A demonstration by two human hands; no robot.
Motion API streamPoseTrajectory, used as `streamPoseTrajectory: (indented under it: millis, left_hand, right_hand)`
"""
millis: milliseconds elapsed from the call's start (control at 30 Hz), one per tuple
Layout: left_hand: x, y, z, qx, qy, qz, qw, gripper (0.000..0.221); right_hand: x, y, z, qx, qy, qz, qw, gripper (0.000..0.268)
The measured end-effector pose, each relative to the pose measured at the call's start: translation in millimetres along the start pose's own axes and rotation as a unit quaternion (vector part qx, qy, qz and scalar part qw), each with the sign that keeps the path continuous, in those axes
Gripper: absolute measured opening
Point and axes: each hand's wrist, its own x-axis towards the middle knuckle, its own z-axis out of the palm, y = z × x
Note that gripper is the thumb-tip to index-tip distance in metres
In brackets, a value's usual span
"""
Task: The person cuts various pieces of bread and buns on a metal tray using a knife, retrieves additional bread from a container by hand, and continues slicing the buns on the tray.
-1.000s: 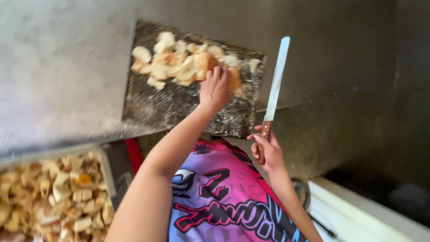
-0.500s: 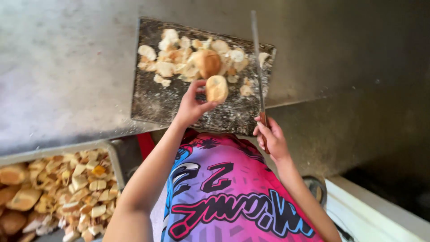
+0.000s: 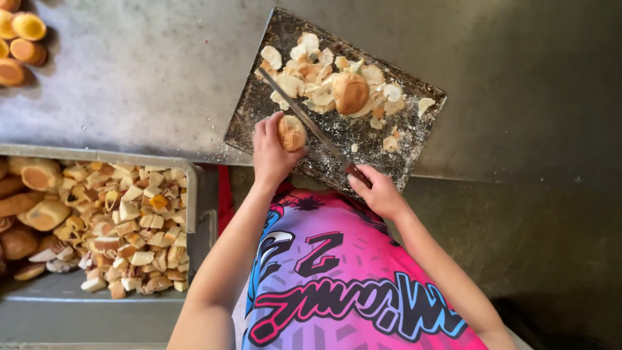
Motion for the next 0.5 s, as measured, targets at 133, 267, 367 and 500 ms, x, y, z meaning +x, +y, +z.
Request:
streamPoseTrajectory:
  millis: [133,267,367,500]
  left_hand:
    - [2.7,-4.2,-11.9,0.177,-0.082,-0.015,0.981,0.101]
    - [-0.6,2.1,-22.3,0.169,-0.158,-0.011,0.973,0.099]
    - [0.9,10.1,-24.9,0.191,-0.149,0.026,0.970,0.089]
    - [4.8,21.1,-23.8,0.201,-0.138,0.030,0.969,0.080]
  right_hand:
    - [1.6,26.1,14.9,0.102,-0.035,0.088,0.990,0.034]
    - [-4.3,46.8,28.2,0.156,-0.074,0.092,0.981,0.038]
    - [-10.2,50.2,38.4,0.159,-0.068,0.122,0.977,0.037]
    - [-18.4,48.7,44.7,0.140,-0.059,0.109,0.982,0.039]
